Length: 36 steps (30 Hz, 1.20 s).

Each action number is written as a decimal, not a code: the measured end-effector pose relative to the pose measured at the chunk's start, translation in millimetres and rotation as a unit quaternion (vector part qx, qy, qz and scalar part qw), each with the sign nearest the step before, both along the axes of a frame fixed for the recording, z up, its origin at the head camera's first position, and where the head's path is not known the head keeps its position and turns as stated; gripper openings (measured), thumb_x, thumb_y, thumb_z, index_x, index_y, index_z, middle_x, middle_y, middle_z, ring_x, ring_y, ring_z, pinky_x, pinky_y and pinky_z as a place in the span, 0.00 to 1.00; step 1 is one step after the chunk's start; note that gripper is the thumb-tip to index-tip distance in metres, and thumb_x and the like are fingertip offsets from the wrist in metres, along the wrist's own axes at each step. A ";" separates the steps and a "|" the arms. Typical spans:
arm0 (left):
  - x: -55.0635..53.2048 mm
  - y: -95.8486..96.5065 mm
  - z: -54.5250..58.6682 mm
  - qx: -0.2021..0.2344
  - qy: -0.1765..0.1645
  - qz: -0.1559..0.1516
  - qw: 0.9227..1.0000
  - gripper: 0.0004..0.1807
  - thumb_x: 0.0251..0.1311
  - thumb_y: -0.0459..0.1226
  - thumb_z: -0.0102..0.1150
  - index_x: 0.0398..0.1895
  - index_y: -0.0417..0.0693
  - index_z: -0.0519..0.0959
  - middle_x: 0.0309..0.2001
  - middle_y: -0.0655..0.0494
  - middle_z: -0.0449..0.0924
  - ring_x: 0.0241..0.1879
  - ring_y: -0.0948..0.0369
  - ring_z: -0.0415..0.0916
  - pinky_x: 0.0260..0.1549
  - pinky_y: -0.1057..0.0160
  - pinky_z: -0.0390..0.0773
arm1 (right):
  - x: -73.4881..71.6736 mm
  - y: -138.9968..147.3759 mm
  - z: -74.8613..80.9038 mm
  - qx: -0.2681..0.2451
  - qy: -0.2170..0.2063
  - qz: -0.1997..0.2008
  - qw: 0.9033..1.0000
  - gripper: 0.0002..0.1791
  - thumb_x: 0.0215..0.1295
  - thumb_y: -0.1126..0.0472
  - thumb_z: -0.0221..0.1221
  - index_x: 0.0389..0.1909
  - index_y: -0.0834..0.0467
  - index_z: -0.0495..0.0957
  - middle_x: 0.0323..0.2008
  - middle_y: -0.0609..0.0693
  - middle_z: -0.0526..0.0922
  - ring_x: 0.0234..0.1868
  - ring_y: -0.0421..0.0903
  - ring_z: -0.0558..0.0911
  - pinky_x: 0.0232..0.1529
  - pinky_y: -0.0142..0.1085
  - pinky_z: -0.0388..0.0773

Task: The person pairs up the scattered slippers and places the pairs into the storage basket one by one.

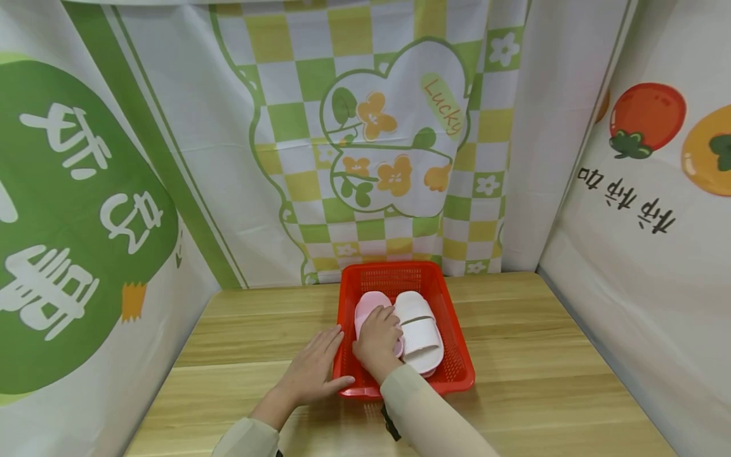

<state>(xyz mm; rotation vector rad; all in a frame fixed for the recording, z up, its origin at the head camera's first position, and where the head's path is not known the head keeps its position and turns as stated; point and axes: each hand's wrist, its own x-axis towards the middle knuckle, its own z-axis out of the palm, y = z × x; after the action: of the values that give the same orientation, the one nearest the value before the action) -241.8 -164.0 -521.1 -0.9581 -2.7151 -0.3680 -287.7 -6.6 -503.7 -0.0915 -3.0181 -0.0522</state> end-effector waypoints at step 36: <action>0.9 0.7 2.9 -0.014 -0.009 0.007 1.000 0.47 0.59 0.60 0.55 0.71 0.34 0.61 0.72 0.43 0.58 0.71 0.49 0.53 0.69 0.50 0.51 | -0.6 7.2 1.4 -0.019 -0.017 0.033 0.999 0.55 0.51 0.34 0.64 0.71 0.65 0.58 0.68 0.66 0.62 0.61 0.65 0.68 0.52 0.61 0.72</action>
<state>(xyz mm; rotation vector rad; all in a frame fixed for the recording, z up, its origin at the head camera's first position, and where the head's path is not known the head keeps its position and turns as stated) -240.9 -163.3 -518.2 -0.9467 -2.7480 -0.3393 -288.3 0.6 -502.3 0.0062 -3.0541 0.0104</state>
